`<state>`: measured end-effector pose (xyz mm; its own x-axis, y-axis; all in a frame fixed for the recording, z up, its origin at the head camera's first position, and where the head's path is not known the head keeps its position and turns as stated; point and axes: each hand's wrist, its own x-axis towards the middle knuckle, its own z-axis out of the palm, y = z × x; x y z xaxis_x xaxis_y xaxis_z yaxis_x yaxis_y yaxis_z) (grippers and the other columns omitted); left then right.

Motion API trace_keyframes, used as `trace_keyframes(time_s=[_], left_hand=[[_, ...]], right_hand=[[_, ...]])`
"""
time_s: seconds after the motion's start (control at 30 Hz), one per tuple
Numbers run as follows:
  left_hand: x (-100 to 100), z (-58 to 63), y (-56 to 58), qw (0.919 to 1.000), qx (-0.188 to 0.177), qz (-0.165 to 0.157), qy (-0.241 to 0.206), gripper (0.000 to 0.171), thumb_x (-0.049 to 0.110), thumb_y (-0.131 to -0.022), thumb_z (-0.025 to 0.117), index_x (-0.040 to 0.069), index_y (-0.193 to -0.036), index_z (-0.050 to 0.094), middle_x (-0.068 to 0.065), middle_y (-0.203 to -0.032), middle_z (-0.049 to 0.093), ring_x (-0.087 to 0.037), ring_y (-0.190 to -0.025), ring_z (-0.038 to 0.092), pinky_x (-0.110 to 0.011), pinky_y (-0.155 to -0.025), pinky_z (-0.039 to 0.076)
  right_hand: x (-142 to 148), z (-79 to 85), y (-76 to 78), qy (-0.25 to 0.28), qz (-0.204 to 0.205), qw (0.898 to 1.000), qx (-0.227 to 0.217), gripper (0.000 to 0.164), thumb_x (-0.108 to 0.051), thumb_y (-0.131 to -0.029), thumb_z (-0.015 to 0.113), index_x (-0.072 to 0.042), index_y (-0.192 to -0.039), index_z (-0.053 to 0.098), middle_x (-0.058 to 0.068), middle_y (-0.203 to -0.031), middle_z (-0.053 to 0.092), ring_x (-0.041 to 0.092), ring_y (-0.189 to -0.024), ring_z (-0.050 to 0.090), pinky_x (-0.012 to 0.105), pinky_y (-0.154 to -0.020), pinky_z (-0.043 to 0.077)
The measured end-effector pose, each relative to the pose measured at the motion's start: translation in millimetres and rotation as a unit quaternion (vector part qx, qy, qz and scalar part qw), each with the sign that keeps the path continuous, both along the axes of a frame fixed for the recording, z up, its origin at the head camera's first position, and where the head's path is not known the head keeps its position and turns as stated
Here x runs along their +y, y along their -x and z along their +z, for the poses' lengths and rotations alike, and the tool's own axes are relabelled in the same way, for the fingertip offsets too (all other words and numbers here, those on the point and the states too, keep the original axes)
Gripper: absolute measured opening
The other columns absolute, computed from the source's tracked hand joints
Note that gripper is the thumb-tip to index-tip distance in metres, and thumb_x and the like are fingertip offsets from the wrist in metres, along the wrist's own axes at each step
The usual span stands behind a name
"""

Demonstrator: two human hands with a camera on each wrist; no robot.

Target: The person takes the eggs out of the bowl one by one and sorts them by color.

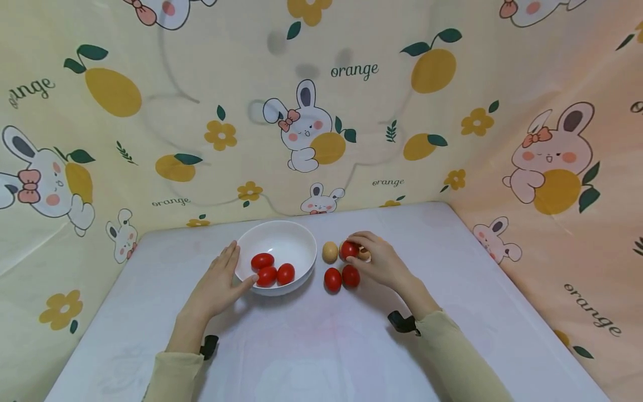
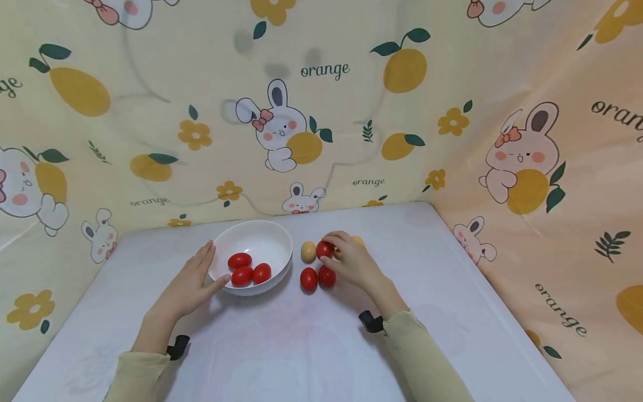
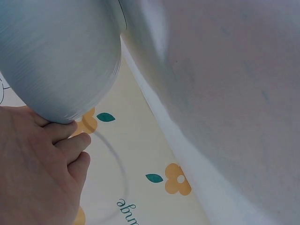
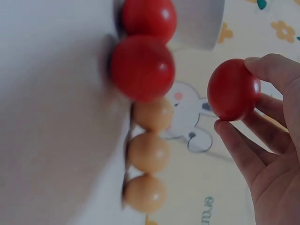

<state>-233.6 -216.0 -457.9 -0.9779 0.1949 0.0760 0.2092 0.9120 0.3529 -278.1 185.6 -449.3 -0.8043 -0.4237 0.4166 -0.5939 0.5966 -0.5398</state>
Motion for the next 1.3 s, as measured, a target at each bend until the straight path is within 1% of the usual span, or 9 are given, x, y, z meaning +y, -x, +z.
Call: trace_keyframes(time_s=[0.17,0.3,0.4,0.5,0.57,0.73,0.8,1.03,1.3], left_hand=[[-1.0,-0.1,-0.9,1.0,0.004,-0.006,-0.001,0.103,0.069,-0.098,0.052,-0.003,-0.163,0.02,-0.021,-0.172,0.015,-0.045,-0.157,0.017,-0.062,-0.125,0.021],[-1.0,-1.1,-0.3,1.0,0.001,-0.004,0.0,0.101,0.067,-0.098,0.053,-0.003,-0.164,0.019,-0.021,-0.172,0.014,-0.044,-0.157,0.016,-0.062,-0.125,0.02],[-0.7,-1.3,0.1,1.0,-0.002,-0.003,0.001,0.101,0.066,-0.098,0.054,-0.002,-0.164,0.019,-0.02,-0.173,0.014,-0.044,-0.157,0.015,-0.061,-0.125,0.02],[-0.4,-0.9,0.0,1.0,-0.001,-0.002,-0.001,0.101,0.065,-0.098,0.056,-0.003,-0.164,0.02,-0.021,-0.172,0.014,-0.045,-0.157,0.016,-0.062,-0.125,0.021],[-0.4,-0.6,-0.1,1.0,-0.001,-0.002,-0.004,0.1,0.064,-0.098,0.056,-0.003,-0.164,0.02,-0.021,-0.172,0.015,-0.045,-0.157,0.016,-0.062,-0.124,0.021],[-0.5,0.2,-0.5,1.0,-0.002,-0.003,-0.005,0.101,0.065,-0.098,0.055,-0.003,-0.164,0.019,-0.021,-0.172,0.014,-0.044,-0.157,0.016,-0.061,-0.125,0.021],[-0.4,0.1,-0.6,1.0,-0.002,-0.003,-0.005,0.101,0.065,-0.098,0.056,-0.003,-0.164,0.019,-0.021,-0.172,0.014,-0.045,-0.157,0.016,-0.062,-0.125,0.021],[-0.3,-1.3,0.6,1.0,0.0,-0.003,-0.003,0.099,0.062,-0.099,0.057,-0.003,-0.164,0.019,-0.02,-0.172,0.014,-0.044,-0.157,0.016,-0.061,-0.125,0.021],[-1.1,0.3,0.1,1.0,0.0,-0.003,-0.002,0.099,0.061,-0.099,0.057,-0.004,-0.163,0.02,-0.021,-0.172,0.014,-0.045,-0.157,0.017,-0.061,-0.125,0.02]], right_hand=[[16.7,-8.3,-2.3,-0.015,-0.007,1.0,0.001,0.043,-0.012,-0.091,0.081,-0.001,-0.131,0.067,0.012,-0.133,0.065,0.024,-0.106,0.067,0.043,-0.088,0.061],[27.6,-12.1,-4.8,-0.028,-0.006,1.0,0.004,0.044,-0.01,-0.089,0.083,0.001,-0.129,0.068,0.011,-0.128,0.065,0.023,-0.103,0.066,0.041,-0.088,0.061],[34.5,-15.1,-6.0,-0.04,-0.004,0.999,0.005,0.043,-0.009,-0.088,0.084,0.001,-0.127,0.069,0.012,-0.124,0.065,0.025,-0.101,0.066,0.043,-0.087,0.061],[39.9,-17.1,-7.5,-0.063,-0.008,0.998,-0.009,0.043,-0.01,-0.088,0.084,-0.001,-0.127,0.07,0.013,-0.124,0.066,0.026,-0.103,0.068,0.045,-0.089,0.061],[42.1,-17.5,-8.3,-0.078,-0.009,0.996,-0.03,0.044,-0.011,-0.089,0.083,-0.002,-0.129,0.07,0.013,-0.126,0.066,0.026,-0.105,0.068,0.045,-0.091,0.061],[44.4,-18.4,-9.0,-0.11,0.003,0.991,-0.078,0.045,-0.013,-0.091,0.081,-0.003,-0.134,0.068,0.016,-0.134,0.065,0.028,-0.111,0.067,0.045,-0.094,0.059],[44.5,-19.1,-9.1,-0.117,0.008,0.989,-0.09,0.046,-0.013,-0.092,0.08,-0.003,-0.135,0.067,0.016,-0.137,0.064,0.029,-0.113,0.067,0.045,-0.095,0.059],[44.1,-22.1,-9.4,-0.133,0.02,0.987,-0.088,0.047,-0.01,-0.09,0.081,0.0,-0.133,0.067,0.016,-0.137,0.064,0.031,-0.114,0.066,0.046,-0.095,0.059],[42.9,-23.6,-9.8,-0.137,0.017,0.986,-0.09,0.049,-0.009,-0.088,0.083,-0.002,-0.134,0.067,0.015,-0.137,0.065,0.03,-0.115,0.066,0.047,-0.097,0.058]])
